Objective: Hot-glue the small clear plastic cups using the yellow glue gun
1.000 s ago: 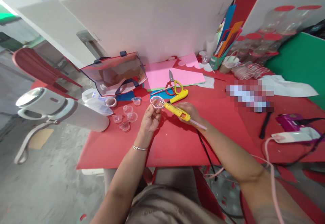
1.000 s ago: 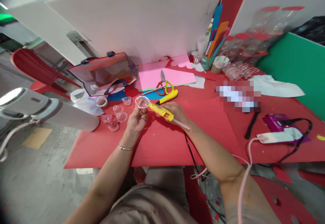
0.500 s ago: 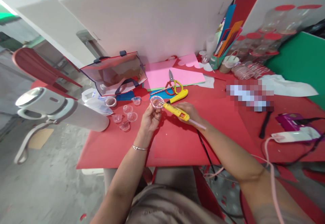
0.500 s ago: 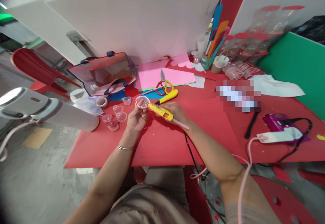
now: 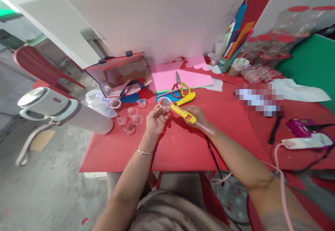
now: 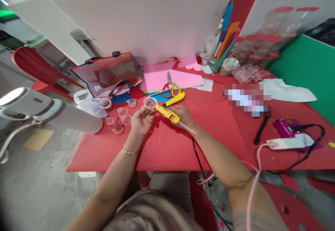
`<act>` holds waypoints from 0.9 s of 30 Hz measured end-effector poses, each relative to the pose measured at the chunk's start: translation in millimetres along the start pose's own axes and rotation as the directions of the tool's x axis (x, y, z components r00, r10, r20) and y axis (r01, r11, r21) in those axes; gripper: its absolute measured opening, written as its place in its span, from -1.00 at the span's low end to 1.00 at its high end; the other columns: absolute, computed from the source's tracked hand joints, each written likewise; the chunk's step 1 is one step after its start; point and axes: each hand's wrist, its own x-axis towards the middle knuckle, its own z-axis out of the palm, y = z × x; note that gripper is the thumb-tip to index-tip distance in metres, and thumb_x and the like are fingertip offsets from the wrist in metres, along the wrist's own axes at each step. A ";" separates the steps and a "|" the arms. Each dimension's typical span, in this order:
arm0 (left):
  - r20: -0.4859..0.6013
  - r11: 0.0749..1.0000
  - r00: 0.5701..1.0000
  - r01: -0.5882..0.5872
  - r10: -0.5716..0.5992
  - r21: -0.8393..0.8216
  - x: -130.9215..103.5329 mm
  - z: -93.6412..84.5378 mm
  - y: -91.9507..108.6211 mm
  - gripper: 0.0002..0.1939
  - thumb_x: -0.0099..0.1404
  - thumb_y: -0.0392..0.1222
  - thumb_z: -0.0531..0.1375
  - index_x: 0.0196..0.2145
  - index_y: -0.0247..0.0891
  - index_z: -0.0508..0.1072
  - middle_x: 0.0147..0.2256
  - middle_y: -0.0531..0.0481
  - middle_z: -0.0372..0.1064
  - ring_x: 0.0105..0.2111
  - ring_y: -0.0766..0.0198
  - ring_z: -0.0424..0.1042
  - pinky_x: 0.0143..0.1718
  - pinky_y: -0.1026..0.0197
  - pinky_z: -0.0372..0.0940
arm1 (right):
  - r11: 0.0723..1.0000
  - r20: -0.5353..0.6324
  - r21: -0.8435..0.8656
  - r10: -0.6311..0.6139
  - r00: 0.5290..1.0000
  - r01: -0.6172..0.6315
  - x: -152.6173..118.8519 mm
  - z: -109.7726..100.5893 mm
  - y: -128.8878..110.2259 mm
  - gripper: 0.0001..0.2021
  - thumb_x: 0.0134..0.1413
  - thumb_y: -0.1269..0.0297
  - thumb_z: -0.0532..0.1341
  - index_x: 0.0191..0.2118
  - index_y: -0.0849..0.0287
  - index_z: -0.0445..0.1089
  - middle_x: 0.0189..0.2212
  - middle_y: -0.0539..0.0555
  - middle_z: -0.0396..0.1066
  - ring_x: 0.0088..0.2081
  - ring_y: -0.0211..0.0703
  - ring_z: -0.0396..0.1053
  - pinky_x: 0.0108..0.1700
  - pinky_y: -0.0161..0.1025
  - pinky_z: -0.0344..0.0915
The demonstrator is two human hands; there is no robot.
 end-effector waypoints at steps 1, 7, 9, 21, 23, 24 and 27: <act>0.017 1.000 1.000 -0.005 0.004 0.014 0.0 -0.9 0.4 -0.70 0.27 -0.27 0.32 -0.03 -0.28 0.56 -0.33 -0.02 0.55 -0.35 0.33 0.56 -0.47 0.39 0.36 | 1.000 -0.003 0.000 0.002 1.000 -0.002 0.3 0.0 -0.5 -0.76 0.10 0.32 0.24 -0.14 0.09 0.61 -0.38 0.09 0.63 -0.39 -0.05 0.52 -0.27 -0.19 0.35; 0.107 0.994 0.992 -0.072 0.063 0.082 1.5 -5.4 -4.1 -0.62 0.10 -0.27 0.51 -0.12 -0.26 0.59 -0.28 0.01 0.55 -0.33 0.39 0.55 -0.45 0.44 0.35 | 1.000 -0.041 0.008 0.014 0.999 -0.014 0.9 0.6 -4.7 -0.81 0.12 0.34 0.20 -0.23 0.11 0.58 -0.38 0.10 0.62 -0.40 -0.09 0.50 -0.30 -0.22 0.34; 0.092 0.990 0.992 -0.092 0.082 0.105 2.7 -5.7 -6.6 -0.58 0.08 -0.23 0.55 -0.11 -0.25 0.59 -0.30 0.03 0.55 -0.35 0.40 0.54 -0.46 0.45 0.35 | 1.000 -0.040 0.006 0.030 0.999 -0.029 0.7 0.5 -6.1 -0.83 0.12 0.35 0.21 -0.25 0.10 0.57 -0.39 0.09 0.62 -0.41 -0.08 0.50 -0.31 -0.22 0.34; 0.036 0.963 0.976 -0.218 0.215 0.162 5.5 -3.1 -12.2 -0.56 -0.06 -0.11 0.63 -0.29 -0.27 0.57 -0.39 0.06 0.54 -0.41 0.36 0.56 -0.48 0.42 0.38 | 0.998 -0.029 0.060 -0.001 1.000 0.002 0.6 0.5 -4.7 -0.76 0.10 0.32 0.23 -0.15 0.08 0.61 -0.31 0.11 0.66 -0.35 -0.01 0.55 -0.25 -0.17 0.37; 0.040 0.960 0.975 -0.223 0.220 0.170 4.7 -1.6 -11.8 -0.55 -0.06 -0.11 0.63 -0.27 -0.26 0.59 -0.38 0.06 0.56 -0.40 0.35 0.57 -0.48 0.41 0.39 | 0.998 -0.022 0.058 0.016 1.000 -0.015 0.1 0.7 -4.6 -0.76 0.09 0.32 0.23 -0.16 0.08 0.61 -0.32 0.10 0.65 -0.37 -0.04 0.53 -0.25 -0.18 0.36; 0.041 0.959 0.975 -0.223 0.219 0.173 4.5 -1.2 -11.6 -0.55 -0.07 -0.11 0.63 -0.26 -0.25 0.59 -0.38 0.05 0.56 -0.41 0.36 0.56 -0.47 0.41 0.39 | 0.999 -0.017 0.050 0.021 1.000 -0.020 0.1 0.4 -4.8 -0.77 0.09 0.33 0.22 -0.17 0.08 0.60 -0.34 0.10 0.65 -0.39 -0.06 0.51 -0.26 -0.19 0.35; 0.043 0.959 0.977 -0.214 0.209 0.186 4.7 -1.4 -11.8 -0.57 -0.06 -0.10 0.62 -0.29 -0.25 0.59 -0.38 0.05 0.57 -0.45 0.38 0.54 -0.48 0.41 0.39 | 0.999 -0.005 0.036 0.012 1.000 -0.012 0.7 -1.8 -6.2 -0.79 0.07 0.36 0.21 -0.23 0.09 0.58 -0.41 0.07 0.60 -0.43 -0.11 0.46 -0.31 -0.22 0.30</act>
